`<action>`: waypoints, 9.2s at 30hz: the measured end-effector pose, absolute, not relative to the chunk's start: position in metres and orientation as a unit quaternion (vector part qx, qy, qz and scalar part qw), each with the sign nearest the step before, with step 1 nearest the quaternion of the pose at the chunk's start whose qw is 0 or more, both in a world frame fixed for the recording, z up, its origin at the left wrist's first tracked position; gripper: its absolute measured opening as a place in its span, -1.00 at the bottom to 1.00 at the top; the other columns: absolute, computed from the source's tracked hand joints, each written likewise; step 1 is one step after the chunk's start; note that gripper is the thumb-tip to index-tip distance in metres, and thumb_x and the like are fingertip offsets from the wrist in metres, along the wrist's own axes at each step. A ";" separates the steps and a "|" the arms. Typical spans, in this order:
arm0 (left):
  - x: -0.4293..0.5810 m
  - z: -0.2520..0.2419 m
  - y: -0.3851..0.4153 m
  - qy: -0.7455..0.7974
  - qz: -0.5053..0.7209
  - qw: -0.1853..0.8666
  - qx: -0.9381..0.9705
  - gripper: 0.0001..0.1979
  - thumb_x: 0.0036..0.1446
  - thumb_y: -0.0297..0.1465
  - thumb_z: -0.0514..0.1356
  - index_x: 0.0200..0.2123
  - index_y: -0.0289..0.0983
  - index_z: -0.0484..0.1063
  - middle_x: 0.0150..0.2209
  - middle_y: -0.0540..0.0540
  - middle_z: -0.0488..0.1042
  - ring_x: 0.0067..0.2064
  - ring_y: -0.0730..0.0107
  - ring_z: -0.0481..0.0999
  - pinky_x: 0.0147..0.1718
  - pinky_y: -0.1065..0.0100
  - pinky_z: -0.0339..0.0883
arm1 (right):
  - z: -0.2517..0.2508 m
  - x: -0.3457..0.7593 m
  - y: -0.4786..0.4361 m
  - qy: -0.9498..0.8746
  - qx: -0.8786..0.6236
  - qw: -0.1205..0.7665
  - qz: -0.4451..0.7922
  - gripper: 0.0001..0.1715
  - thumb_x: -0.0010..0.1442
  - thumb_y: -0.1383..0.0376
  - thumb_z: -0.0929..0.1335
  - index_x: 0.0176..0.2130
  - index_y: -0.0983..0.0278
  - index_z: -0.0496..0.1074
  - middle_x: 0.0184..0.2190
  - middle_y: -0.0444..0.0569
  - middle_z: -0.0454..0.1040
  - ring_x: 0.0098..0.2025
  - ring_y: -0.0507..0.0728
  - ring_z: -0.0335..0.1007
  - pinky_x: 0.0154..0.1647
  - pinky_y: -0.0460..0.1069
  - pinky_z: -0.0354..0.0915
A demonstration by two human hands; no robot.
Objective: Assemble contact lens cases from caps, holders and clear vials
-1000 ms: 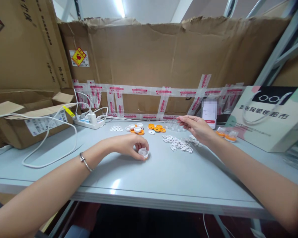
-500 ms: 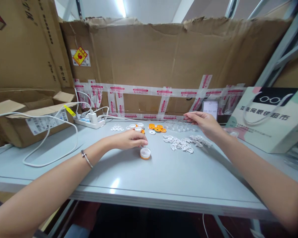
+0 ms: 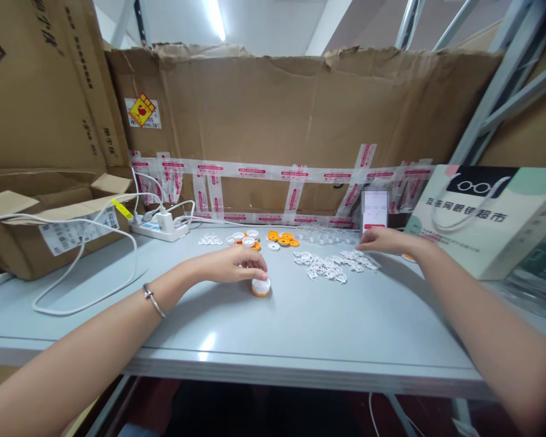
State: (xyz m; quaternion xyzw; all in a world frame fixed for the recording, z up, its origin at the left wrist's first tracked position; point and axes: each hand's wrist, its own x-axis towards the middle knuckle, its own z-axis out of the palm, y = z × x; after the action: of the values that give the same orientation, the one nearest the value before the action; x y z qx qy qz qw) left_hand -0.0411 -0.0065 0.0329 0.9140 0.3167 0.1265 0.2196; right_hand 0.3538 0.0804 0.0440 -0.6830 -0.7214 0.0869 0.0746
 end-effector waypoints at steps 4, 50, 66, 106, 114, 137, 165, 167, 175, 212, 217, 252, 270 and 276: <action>-0.041 0.033 -0.007 0.314 0.133 0.213 0.915 -0.71 0.17 -0.21 0.07 -0.18 -0.26 0.43 -0.19 -0.10 0.48 -0.20 0.36 0.43 -0.26 0.42 0.24 | 0.043 0.372 0.093 -0.688 -0.719 0.093 0.023 -0.86 -0.02 0.24 0.35 -0.45 0.27 0.44 -0.36 0.07 0.51 -0.26 0.25 0.41 -0.32 0.03 0.24; -0.014 0.036 -0.022 0.218 0.479 0.035 0.849 -0.59 0.02 -0.40 0.25 -0.02 -0.26 0.30 -0.16 -0.14 0.42 -0.16 0.38 0.40 -0.26 0.37 0.35 | 0.042 0.174 -0.014 -0.564 -0.263 0.451 0.639 -0.71 -0.09 0.24 0.48 -0.29 0.20 0.46 -0.39 -0.17 0.47 -0.31 -0.04 0.35 -0.24 -0.10 0.21; -0.016 0.030 -0.015 0.219 0.569 -0.023 0.792 -0.68 0.06 -0.49 0.20 -0.07 -0.30 0.35 -0.13 -0.16 0.46 -0.14 0.40 0.44 -0.20 0.39 0.40 | 0.044 0.216 0.027 -0.745 -0.416 0.443 0.276 -0.66 0.05 0.10 0.34 -0.23 0.26 0.36 -0.30 -0.01 0.49 -0.23 0.10 0.37 -0.17 0.02 0.22; -0.005 0.051 -0.037 0.144 0.565 -0.100 0.806 -0.60 0.05 -0.52 0.22 -0.01 -0.24 0.31 -0.11 -0.15 0.46 -0.09 0.33 0.44 -0.11 0.26 0.39 | 0.073 0.166 -0.035 -0.594 -0.153 0.465 0.638 -0.86 0.03 0.26 0.42 -0.35 0.23 0.41 -0.51 -0.20 0.35 -0.47 -0.07 0.25 -0.35 -0.13 0.25; 0.003 0.029 -0.030 0.171 0.544 -0.078 0.818 -0.64 0.06 -0.54 0.19 -0.04 -0.26 0.33 -0.16 -0.15 0.47 -0.14 0.38 0.46 -0.19 0.33 0.40 | 0.048 0.164 -0.029 -0.546 -0.217 0.487 0.646 -0.77 0.01 0.24 0.42 -0.47 0.29 0.30 -0.56 -0.21 0.28 -0.51 -0.07 0.12 -0.46 -0.13 0.11; -0.008 0.028 -0.036 0.200 0.491 -0.086 0.843 -0.63 0.07 -0.46 0.20 -0.02 -0.22 0.29 -0.12 -0.14 0.48 -0.09 0.30 0.45 -0.11 0.24 0.30 | 0.038 0.165 -0.033 -0.630 -0.137 0.362 0.673 -0.61 0.15 0.15 0.33 -0.03 0.19 0.30 -0.05 0.01 0.42 0.04 0.12 0.29 0.08 0.09 0.16; -0.007 0.030 -0.044 0.121 0.481 -0.188 0.848 -0.70 0.05 -0.49 0.22 -0.11 -0.25 0.32 -0.25 -0.09 0.50 -0.17 0.35 0.45 -0.22 0.30 0.27 | 0.032 0.164 -0.050 -0.744 -0.145 0.366 0.540 -0.56 0.26 0.20 0.21 0.13 0.10 0.11 0.18 -0.06 0.14 0.23 0.10 0.02 0.20 0.10 0.06; -0.007 0.028 -0.044 0.121 0.481 -0.194 0.846 -0.68 0.05 -0.49 0.22 -0.09 -0.25 0.31 -0.25 -0.09 0.49 -0.18 0.36 0.45 -0.22 0.31 0.28 | 0.033 0.165 -0.052 -0.781 -0.176 0.374 0.469 -0.56 0.28 0.22 0.17 0.15 0.10 0.07 0.20 -0.06 0.09 0.26 0.11 -0.06 0.21 0.10 0.06; -0.004 0.024 -0.042 0.121 0.511 -0.182 0.832 -0.67 0.03 -0.51 0.23 -0.10 -0.30 0.31 -0.25 -0.12 0.47 -0.17 0.35 0.42 -0.18 0.31 0.31 | 0.028 0.161 -0.053 -0.835 -0.210 0.400 0.314 -0.47 0.30 0.28 0.10 0.22 0.16 -0.13 0.10 0.05 0.21 0.13 0.17 0.17 0.15 0.18 0.14; -0.009 0.023 -0.019 0.359 0.496 0.353 0.707 -0.82 0.07 -0.36 0.16 -0.47 -0.36 0.44 -0.55 -0.02 0.45 -0.42 0.45 0.44 -0.28 0.36 0.32 | 0.026 0.161 -0.021 -0.534 -0.263 0.398 0.698 -0.69 0.07 0.34 0.40 -0.12 0.30 0.42 -0.25 -0.05 0.53 -0.16 0.02 0.45 0.11 0.00 0.24; -0.008 0.020 -0.022 0.354 0.503 0.237 0.752 -0.82 0.12 -0.36 0.12 -0.37 -0.33 0.49 -0.43 -0.08 0.47 -0.34 0.40 0.47 -0.30 0.34 0.39 | 0.021 0.161 -0.018 -0.490 -0.271 0.421 0.714 -0.70 0.05 0.41 0.40 -0.15 0.32 0.43 -0.25 -0.05 0.52 -0.20 -0.02 0.46 0.03 -0.09 0.30; -0.012 0.024 -0.036 0.255 0.449 -0.216 0.829 -0.58 0.12 -0.36 0.17 0.06 -0.21 0.25 -0.13 -0.16 0.44 -0.11 0.28 0.40 -0.16 0.21 0.25 | 0.034 0.161 -0.034 -0.487 -0.235 0.444 0.715 -0.68 0.02 0.37 0.42 -0.15 0.20 0.46 -0.34 -0.17 0.54 -0.26 -0.06 0.45 -0.08 -0.13 0.33; -0.011 0.022 -0.037 0.263 0.435 -0.286 0.812 -0.58 0.13 -0.30 0.17 0.06 -0.22 0.26 -0.19 -0.12 0.45 -0.16 0.31 0.41 -0.18 0.26 0.18 | 0.037 0.154 -0.045 -0.599 -0.260 0.481 0.585 -0.64 0.00 0.26 0.42 -0.14 0.25 0.48 -0.16 -0.02 0.52 -0.14 0.09 0.42 0.01 0.06 0.27; -0.010 0.022 -0.036 0.262 0.441 -0.272 0.814 -0.58 0.13 -0.29 0.16 0.07 -0.21 0.25 -0.24 -0.10 0.42 -0.22 0.36 0.39 -0.19 0.27 0.19 | 0.037 0.154 -0.047 -0.629 -0.247 0.481 0.559 -0.70 0.03 0.22 0.40 -0.18 0.22 0.51 -0.18 -0.05 0.52 -0.13 0.09 0.40 0.01 0.08 0.26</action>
State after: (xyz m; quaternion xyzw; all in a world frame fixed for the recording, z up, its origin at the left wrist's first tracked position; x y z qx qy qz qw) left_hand -0.0102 -0.0356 0.0221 0.8138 0.2623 0.4412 -0.2724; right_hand 0.1539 -0.0475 0.0368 -0.2470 -0.6285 0.5590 0.4812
